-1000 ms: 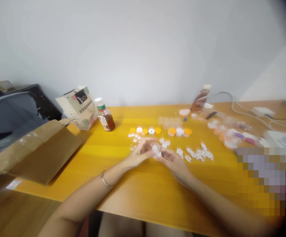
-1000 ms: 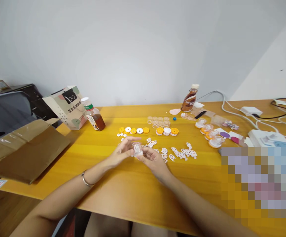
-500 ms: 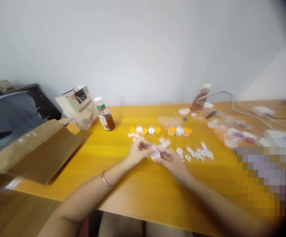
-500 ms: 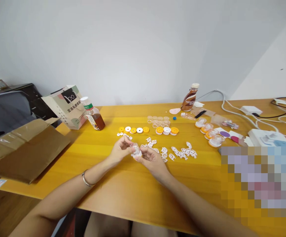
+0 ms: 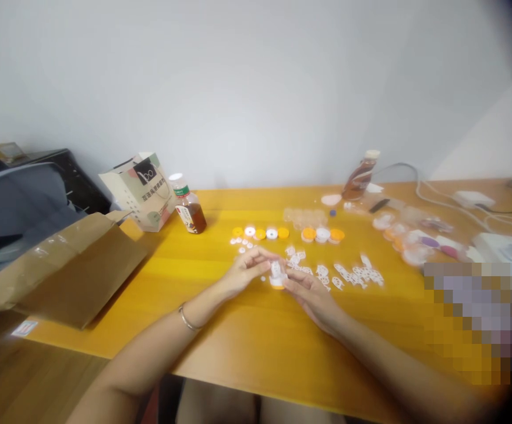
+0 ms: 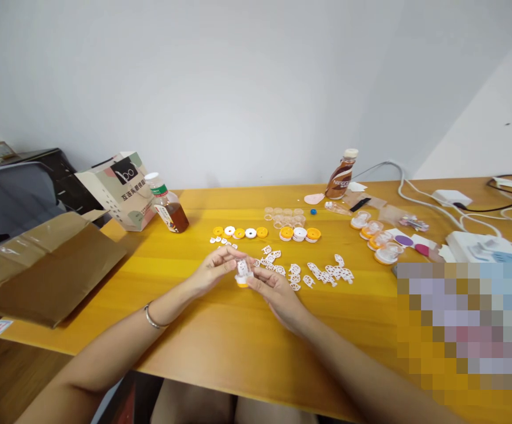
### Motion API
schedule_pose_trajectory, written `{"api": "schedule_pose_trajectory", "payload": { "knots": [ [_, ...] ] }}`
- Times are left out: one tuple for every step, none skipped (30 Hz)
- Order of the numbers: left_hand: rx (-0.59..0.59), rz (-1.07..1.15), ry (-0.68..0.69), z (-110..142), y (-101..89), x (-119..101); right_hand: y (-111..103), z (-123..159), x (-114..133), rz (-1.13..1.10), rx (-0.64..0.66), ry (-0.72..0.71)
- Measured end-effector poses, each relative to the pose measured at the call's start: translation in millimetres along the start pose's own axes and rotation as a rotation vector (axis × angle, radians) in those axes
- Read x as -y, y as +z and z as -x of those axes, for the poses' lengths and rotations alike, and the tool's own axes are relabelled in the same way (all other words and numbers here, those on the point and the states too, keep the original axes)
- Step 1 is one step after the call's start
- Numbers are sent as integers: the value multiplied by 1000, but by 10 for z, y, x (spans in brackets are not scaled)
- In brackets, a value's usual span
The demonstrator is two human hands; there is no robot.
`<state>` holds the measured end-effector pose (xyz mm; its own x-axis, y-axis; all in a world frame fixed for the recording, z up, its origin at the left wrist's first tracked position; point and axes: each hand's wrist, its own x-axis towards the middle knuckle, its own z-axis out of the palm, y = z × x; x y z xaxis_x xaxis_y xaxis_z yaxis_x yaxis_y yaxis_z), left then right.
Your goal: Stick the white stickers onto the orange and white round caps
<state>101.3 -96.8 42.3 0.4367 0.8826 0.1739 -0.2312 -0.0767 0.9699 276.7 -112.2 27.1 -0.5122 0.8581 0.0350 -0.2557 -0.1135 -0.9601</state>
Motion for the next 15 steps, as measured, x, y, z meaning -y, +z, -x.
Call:
{"api": "schedule_pose_trajectory", "payload": {
  "knots": [
    [6, 7, -3, 1, 6, 7, 1, 1, 2, -13, 9, 3],
    [1, 7, 0, 2, 15, 17, 0, 0, 2, -19, 14, 6],
    [-15, -3, 12, 3, 26, 31, -2, -2, 1, -19, 14, 5],
    [-44, -20, 30, 5, 38, 46, -6, -4, -2, -15, 15, 2],
    [-82, -41, 52, 6, 48, 63, -9, -6, -7, -9, 17, -2],
    [-119, -62, 73, 7, 56, 80, -11, -8, -11, -5, 20, -6],
    [-145, -79, 85, 8, 62, 92, -13, -8, -15, -2, 26, -8],
    [-153, -89, 84, 9, 64, 99, -12, -8, -18, -1, 32, -8],
    [-148, -92, 73, 11, 63, 97, -10, -6, -17, 0, 35, -6],
    [-136, -89, 58, 12, 60, 87, -7, -4, -14, 0, 36, -1],
    [-118, -81, 44, 14, 56, 69, -4, -1, -8, -3, 34, 4],
    [-96, -68, 30, 16, 50, 47, 0, 1, 0, -8, 29, 9],
    [-73, -49, 22, 17, 45, 23, 2, 1, 8, -15, 23, 12],
    [-46, -29, 17, 18, 40, 1, 3, 1, 14, -21, 17, 13],
    [-19, -11, 14, 18, 36, -14, 3, -2, 18, -21, 12, 11]
  ]
}}
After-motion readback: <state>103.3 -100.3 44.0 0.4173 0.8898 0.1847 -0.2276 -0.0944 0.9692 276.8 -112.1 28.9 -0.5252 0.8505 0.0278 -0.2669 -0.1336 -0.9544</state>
